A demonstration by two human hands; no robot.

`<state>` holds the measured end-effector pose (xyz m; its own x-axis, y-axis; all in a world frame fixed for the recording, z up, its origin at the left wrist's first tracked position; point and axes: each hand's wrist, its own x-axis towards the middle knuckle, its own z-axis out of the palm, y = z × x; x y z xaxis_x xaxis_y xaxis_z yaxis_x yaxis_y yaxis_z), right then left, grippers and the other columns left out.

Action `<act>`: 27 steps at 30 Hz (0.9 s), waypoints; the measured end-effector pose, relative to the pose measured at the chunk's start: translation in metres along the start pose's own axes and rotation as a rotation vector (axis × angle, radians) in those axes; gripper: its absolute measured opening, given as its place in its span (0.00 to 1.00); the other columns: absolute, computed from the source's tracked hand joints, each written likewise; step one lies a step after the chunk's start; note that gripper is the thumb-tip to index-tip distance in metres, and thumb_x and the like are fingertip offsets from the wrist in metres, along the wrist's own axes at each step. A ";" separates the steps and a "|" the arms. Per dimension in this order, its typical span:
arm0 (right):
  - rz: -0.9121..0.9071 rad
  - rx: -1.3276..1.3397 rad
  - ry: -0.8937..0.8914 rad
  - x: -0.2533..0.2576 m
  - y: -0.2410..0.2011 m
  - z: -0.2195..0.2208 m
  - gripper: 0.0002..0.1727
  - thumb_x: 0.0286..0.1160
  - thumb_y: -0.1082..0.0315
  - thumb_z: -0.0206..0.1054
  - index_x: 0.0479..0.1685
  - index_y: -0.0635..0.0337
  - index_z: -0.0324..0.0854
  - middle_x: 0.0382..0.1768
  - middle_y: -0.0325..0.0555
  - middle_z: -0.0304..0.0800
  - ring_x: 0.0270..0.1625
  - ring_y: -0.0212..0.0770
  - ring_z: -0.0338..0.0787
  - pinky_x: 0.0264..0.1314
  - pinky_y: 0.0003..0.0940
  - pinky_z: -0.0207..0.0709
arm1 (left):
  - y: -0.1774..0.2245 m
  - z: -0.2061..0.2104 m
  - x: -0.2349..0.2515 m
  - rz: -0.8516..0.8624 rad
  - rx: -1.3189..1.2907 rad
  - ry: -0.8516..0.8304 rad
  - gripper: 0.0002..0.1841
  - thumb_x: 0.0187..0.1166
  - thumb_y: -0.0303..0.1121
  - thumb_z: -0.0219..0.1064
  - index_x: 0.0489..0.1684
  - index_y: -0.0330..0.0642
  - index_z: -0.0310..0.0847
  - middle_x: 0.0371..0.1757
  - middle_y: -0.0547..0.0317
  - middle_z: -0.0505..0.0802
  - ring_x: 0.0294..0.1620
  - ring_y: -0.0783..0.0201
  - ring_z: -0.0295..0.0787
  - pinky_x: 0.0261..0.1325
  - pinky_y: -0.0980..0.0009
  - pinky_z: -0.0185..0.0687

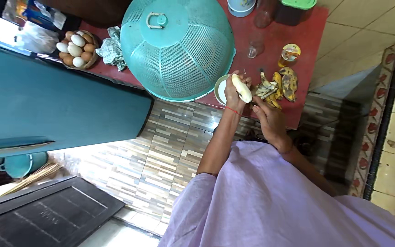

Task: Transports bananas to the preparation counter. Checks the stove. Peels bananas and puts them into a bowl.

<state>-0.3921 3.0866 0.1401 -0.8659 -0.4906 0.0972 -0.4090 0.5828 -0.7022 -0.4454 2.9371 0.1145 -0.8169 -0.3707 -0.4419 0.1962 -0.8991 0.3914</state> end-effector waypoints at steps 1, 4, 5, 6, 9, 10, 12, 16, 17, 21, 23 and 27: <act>-0.011 -0.004 -0.002 0.000 0.002 0.000 0.25 0.94 0.55 0.49 0.79 0.57 0.79 0.54 0.57 0.94 0.49 0.58 0.93 0.50 0.59 0.83 | 0.003 0.001 0.001 -0.001 -0.009 0.004 0.21 0.94 0.41 0.32 0.39 0.49 0.73 0.22 0.65 0.79 0.23 0.69 0.80 0.33 0.76 0.81; -0.026 0.007 0.007 -0.001 0.004 0.001 0.24 0.93 0.58 0.52 0.77 0.59 0.81 0.53 0.59 0.94 0.50 0.60 0.94 0.51 0.60 0.83 | 0.003 -0.003 0.002 0.001 0.009 -0.007 0.22 0.94 0.42 0.32 0.39 0.49 0.73 0.21 0.66 0.80 0.22 0.69 0.80 0.34 0.76 0.81; -0.023 0.007 0.010 -0.001 0.005 0.001 0.24 0.93 0.58 0.52 0.77 0.59 0.81 0.53 0.59 0.95 0.49 0.59 0.94 0.50 0.60 0.84 | 0.001 -0.004 0.001 0.004 0.030 0.000 0.21 0.94 0.42 0.33 0.40 0.49 0.73 0.21 0.66 0.80 0.23 0.69 0.80 0.34 0.75 0.81; -0.019 0.003 0.011 0.000 0.005 0.002 0.25 0.93 0.57 0.51 0.77 0.59 0.81 0.52 0.59 0.95 0.48 0.59 0.95 0.49 0.60 0.84 | -0.001 -0.004 0.000 0.008 0.047 0.006 0.21 0.94 0.41 0.34 0.41 0.49 0.74 0.22 0.66 0.80 0.23 0.69 0.80 0.34 0.75 0.81; 0.003 -0.009 0.006 0.002 0.006 0.003 0.25 0.93 0.56 0.51 0.78 0.60 0.81 0.46 0.59 0.95 0.43 0.58 0.94 0.44 0.60 0.83 | -0.006 -0.007 -0.004 -0.003 0.083 -0.023 0.21 0.94 0.42 0.33 0.41 0.49 0.74 0.22 0.67 0.80 0.24 0.69 0.81 0.34 0.76 0.82; 0.022 -0.009 0.001 0.004 0.005 0.003 0.26 0.93 0.56 0.51 0.78 0.60 0.80 0.47 0.59 0.95 0.45 0.59 0.94 0.46 0.61 0.82 | -0.007 -0.007 -0.005 -0.013 0.076 -0.034 0.22 0.95 0.43 0.33 0.41 0.49 0.74 0.22 0.66 0.80 0.24 0.69 0.80 0.33 0.76 0.81; 0.071 0.003 -0.038 0.005 0.003 0.001 0.26 0.94 0.55 0.51 0.81 0.59 0.78 0.54 0.60 0.95 0.50 0.61 0.94 0.51 0.63 0.82 | -0.009 -0.008 -0.006 -0.041 0.058 -0.055 0.22 0.95 0.44 0.33 0.40 0.50 0.74 0.22 0.66 0.81 0.23 0.70 0.81 0.32 0.76 0.81; 0.061 0.017 -0.067 0.007 0.004 0.001 0.26 0.93 0.57 0.52 0.81 0.59 0.77 0.54 0.61 0.94 0.50 0.62 0.94 0.52 0.65 0.82 | -0.004 -0.010 -0.004 -0.085 0.035 -0.012 0.23 0.95 0.43 0.32 0.41 0.48 0.74 0.23 0.65 0.82 0.26 0.68 0.84 0.38 0.74 0.84; 0.041 0.014 -0.062 0.007 0.005 0.002 0.25 0.93 0.58 0.52 0.81 0.59 0.78 0.54 0.61 0.94 0.50 0.62 0.94 0.51 0.64 0.82 | -0.002 -0.009 -0.004 -0.101 0.009 0.010 0.22 0.95 0.43 0.32 0.42 0.47 0.74 0.23 0.64 0.82 0.26 0.68 0.84 0.39 0.74 0.86; 0.006 -0.010 -0.057 0.004 0.012 0.002 0.24 0.92 0.59 0.53 0.80 0.58 0.79 0.55 0.59 0.94 0.51 0.61 0.94 0.52 0.64 0.83 | 0.004 -0.010 0.000 -0.140 -0.117 0.061 0.21 0.94 0.41 0.33 0.39 0.46 0.73 0.23 0.62 0.81 0.26 0.66 0.84 0.47 0.71 0.88; 0.014 -0.010 -0.054 0.004 0.012 0.002 0.24 0.92 0.60 0.54 0.79 0.57 0.80 0.54 0.59 0.95 0.49 0.60 0.95 0.51 0.63 0.83 | 0.003 -0.009 -0.002 -0.145 -0.086 0.069 0.21 0.94 0.41 0.33 0.40 0.47 0.73 0.22 0.63 0.81 0.26 0.65 0.85 0.48 0.68 0.88; 0.042 -0.025 -0.058 0.007 0.011 0.002 0.24 0.93 0.59 0.53 0.82 0.54 0.78 0.57 0.59 0.94 0.51 0.61 0.94 0.52 0.65 0.82 | -0.001 -0.003 -0.012 -0.159 -0.030 0.052 0.19 0.93 0.39 0.35 0.42 0.46 0.72 0.22 0.62 0.82 0.27 0.65 0.86 0.45 0.67 0.90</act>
<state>-0.4020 3.0887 0.1316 -0.8649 -0.5012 0.0263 -0.3800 0.6197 -0.6867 -0.4346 2.9419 0.1168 -0.8101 -0.2336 -0.5377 0.0833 -0.9538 0.2887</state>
